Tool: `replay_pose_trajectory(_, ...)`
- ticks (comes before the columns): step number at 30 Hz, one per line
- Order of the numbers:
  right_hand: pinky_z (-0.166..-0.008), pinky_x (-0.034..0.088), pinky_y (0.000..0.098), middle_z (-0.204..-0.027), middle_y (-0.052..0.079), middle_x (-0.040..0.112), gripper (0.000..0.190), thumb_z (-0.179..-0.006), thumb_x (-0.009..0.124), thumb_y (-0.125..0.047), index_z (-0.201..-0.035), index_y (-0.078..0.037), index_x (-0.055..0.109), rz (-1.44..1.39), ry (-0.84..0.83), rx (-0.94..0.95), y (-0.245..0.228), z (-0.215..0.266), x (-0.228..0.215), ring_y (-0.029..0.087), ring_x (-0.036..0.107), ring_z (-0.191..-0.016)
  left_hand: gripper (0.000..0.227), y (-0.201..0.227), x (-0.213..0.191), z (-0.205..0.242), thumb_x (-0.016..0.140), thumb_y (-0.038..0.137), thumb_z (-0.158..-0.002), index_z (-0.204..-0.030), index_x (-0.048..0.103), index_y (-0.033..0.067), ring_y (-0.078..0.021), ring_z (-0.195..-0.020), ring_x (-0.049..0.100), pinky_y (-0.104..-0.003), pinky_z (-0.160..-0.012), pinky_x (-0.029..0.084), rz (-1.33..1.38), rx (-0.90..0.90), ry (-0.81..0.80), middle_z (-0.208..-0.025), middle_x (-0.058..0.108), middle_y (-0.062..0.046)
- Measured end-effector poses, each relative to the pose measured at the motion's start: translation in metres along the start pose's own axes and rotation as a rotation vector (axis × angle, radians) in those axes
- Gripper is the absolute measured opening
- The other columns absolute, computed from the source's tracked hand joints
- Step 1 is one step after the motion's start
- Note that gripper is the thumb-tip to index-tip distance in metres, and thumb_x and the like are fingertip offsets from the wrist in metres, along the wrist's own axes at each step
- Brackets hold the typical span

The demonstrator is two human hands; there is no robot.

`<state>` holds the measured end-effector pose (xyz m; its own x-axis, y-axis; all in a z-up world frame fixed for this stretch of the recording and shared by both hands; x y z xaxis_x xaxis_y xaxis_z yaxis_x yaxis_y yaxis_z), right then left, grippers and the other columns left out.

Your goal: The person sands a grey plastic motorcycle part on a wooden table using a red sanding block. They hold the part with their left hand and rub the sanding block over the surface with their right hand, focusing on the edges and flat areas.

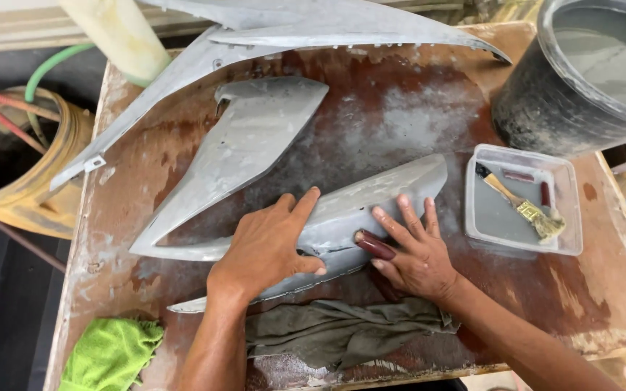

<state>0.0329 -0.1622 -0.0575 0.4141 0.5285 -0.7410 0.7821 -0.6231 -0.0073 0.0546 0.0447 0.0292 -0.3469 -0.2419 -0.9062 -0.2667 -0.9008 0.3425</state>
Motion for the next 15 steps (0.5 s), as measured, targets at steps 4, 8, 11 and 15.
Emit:
replay_pose_trajectory(4, -0.124, 0.002, 0.0651, -0.159, 0.002, 0.048, 0.036, -0.101, 0.051, -0.05, -0.13, -0.038, 0.069, -0.116, 0.084, -0.072, -0.019, -0.026, 0.01, 0.039, 0.023, -0.156, 0.107, -0.002, 0.005, -0.001, 0.086, 0.041, -0.069, -0.157, 0.037, 0.0055, -0.0401, -0.09, 0.07, -0.049, -0.073, 0.056, 0.005, 0.024, 0.022, -0.112, 0.063, -0.018)
replay_pose_trajectory(8, -0.125, 0.003, 0.0626, -0.152, 0.002, 0.057, 0.027, -0.101, 0.057, -0.043, -0.102, -0.026, 0.078, -0.257, 0.093, -0.147, -0.033, -0.058, -0.004, 0.037, 0.032, -0.153, 0.106, 0.0, 0.003, 0.0, 0.087, 0.037, -0.069, -0.156, 0.037, 0.0042, -0.0412, -0.088, 0.07, -0.05, -0.071, 0.056, 0.001, 0.036, 0.041, -0.109, 0.063, -0.019)
replay_pose_trajectory(11, -0.124, 0.0, 0.0633, -0.153, 0.002, 0.055, 0.032, -0.1, 0.059, -0.043, -0.085, -0.023, 0.077, -0.257, 0.043, -0.184, -0.007, -0.043, -0.006, 0.036, 0.028, -0.154, 0.108, -0.001, 0.003, -0.001, 0.088, 0.041, -0.069, -0.156, 0.037, 0.0047, -0.0407, -0.088, 0.07, -0.05, -0.071, 0.056, 0.01, 0.04, 0.034, -0.109, 0.063, -0.019)
replay_pose_trajectory(15, -0.125, 0.001, 0.0659, -0.159, -0.001, 0.048, 0.03, -0.102, 0.051, -0.049, -0.12, -0.037, 0.072, -0.135, -0.016, -0.194, 0.017, -0.019, 0.001, 0.037, 0.023, -0.156, 0.11, -0.004, 0.004, -0.002, 0.092, 0.045, -0.064, -0.152, 0.042, 0.0001, -0.0448, -0.094, 0.07, -0.052, -0.076, 0.057, 0.046, 0.059, 0.069, -0.12, 0.064, -0.024)
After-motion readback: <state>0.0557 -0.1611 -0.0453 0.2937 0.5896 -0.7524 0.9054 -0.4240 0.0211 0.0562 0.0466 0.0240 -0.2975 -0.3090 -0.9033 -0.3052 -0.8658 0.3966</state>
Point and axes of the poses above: each hand's wrist, its own z-axis away from the middle knuckle, its own x-axis out of the palm, y = z × x, the point moved 8 cm from there along -z, towards the middle knuckle
